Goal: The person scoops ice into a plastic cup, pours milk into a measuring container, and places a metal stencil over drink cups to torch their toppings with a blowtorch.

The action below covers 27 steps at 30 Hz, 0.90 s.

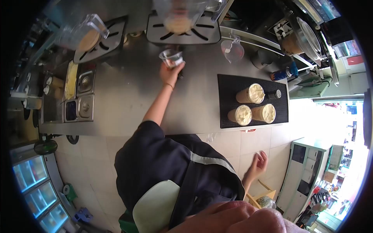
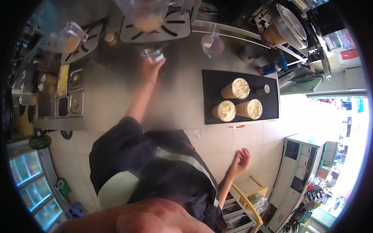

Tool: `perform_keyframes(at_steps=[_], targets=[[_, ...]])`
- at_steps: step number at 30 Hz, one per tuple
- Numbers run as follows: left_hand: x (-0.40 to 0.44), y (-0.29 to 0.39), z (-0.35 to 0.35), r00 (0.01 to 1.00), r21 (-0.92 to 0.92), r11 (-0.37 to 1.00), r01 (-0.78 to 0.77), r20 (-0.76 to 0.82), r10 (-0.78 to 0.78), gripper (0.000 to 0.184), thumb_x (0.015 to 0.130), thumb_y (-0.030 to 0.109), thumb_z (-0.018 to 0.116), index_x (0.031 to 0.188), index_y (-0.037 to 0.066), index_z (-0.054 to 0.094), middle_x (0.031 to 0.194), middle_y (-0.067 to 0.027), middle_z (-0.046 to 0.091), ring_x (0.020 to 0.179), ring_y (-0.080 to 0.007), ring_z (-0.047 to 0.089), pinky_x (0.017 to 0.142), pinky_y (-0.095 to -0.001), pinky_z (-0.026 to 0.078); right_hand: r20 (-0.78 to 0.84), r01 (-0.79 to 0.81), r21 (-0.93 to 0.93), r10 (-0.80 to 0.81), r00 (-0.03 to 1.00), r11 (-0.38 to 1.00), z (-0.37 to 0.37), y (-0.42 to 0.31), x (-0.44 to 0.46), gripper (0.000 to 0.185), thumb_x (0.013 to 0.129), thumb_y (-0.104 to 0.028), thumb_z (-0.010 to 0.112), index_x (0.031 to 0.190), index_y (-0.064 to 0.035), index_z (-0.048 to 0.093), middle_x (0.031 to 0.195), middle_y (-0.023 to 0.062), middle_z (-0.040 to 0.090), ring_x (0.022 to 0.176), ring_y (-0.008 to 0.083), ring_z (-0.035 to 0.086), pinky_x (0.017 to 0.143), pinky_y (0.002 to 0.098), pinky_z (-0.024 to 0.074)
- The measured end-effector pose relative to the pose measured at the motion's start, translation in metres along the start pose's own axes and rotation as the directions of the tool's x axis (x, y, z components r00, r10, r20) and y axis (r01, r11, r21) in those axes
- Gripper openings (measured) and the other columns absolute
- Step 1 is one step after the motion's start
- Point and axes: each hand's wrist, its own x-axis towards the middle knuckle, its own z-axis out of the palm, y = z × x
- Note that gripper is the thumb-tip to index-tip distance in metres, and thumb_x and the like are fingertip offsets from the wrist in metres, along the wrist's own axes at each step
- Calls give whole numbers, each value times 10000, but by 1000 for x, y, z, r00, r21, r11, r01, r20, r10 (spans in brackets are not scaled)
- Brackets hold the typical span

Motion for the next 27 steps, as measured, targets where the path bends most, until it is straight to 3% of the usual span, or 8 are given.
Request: perform_keyframes(at_steps=[3, 7, 14, 15, 16, 22, 25, 27], targets=[[-57, 37, -14, 985, -350, 934, 70, 172, -9, 480, 692, 103, 823, 1090, 14, 569, 991, -76, 663, 880, -152, 654, 797, -278, 530, 160, 46, 143, -69, 985, 989, 53, 4, -25, 94, 833, 69, 621, 887, -6, 607, 959, 85, 627, 860, 142, 586, 741, 244, 479], [-110, 94, -44, 939, -444, 869, 216, 338, -61, 478, 717, 100, 781, 1131, -4, 566, 996, -89, 662, 881, -150, 653, 796, -296, 534, 454, 46, 387, -234, 860, 921, 128, -10, -39, 105, 794, 57, 672, 859, -9, 624, 913, 75, 634, 792, 126, 566, 721, 241, 454], [-115, 161, -125, 921, -458, 882, 113, 381, 80, 392, 751, 100, 750, 1097, 7, 593, 948, -55, 661, 851, -113, 630, 763, -270, 515, 646, -123, 486, -261, 717, 865, 269, -43, -23, 86, 831, -30, 702, 899, -22, 651, 893, 19, 660, 738, 60, 561, 677, 216, 450], [-115, 166, -140, 926, -455, 883, 117, 371, 68, 383, 752, 100, 749, 1091, 8, 596, 945, -55, 662, 850, -111, 630, 763, -268, 514, 694, -182, 455, -218, 686, 872, 285, -55, -23, 115, 853, -8, 678, 963, 4, 648, 911, 19, 643, 828, 86, 589, 787, 228, 480], [-108, 167, -149, 927, -468, 876, 113, 366, 77, 375, 757, 111, 751, 1084, 11, 597, 942, -54, 662, 848, -108, 629, 765, -268, 513, 700, -209, 448, -196, 687, 869, 306, -62, -13, 132, 850, -10, 681, 976, 10, 647, 918, 29, 646, 825, 92, 591, 803, 229, 477], [-55, 166, -216, 947, -434, 898, 71, 312, 76, 456, 740, 114, 771, 1125, -2, 557, 961, -67, 656, 864, -128, 633, 791, -277, 510, 702, -159, 413, -202, 683, 897, 412, -118, 8, 207, 847, -57, 697, 1035, 1, 631, 868, 17, 658, 798, 72, 592, 718, 206, 444], [-28, 158, -245, 952, -333, 942, 42, 298, 63, 565, 704, 104, 802, 1176, -6, 512, 1028, -75, 629, 922, -136, 617, 823, -282, 504, 669, -162, 531, -295, 682, 832, 455, -140, -2, 187, 827, -68, 717, 994, -25, 644, 829, 5, 647, 710, 47, 545, 611, 181, 395], [-19, 140, -263, 963, -211, 975, -76, 238, 126, 637, 675, 90, 824, 1206, -6, 485, 1082, -80, 606, 977, -142, 599, 851, -285, 497, 660, -115, 451, -244, 710, 885, 466, -147, -10, 206, 842, -73, 707, 1026, -12, 637, 859, 16, 654, 777, 69, 574, 692, 201, 431]])
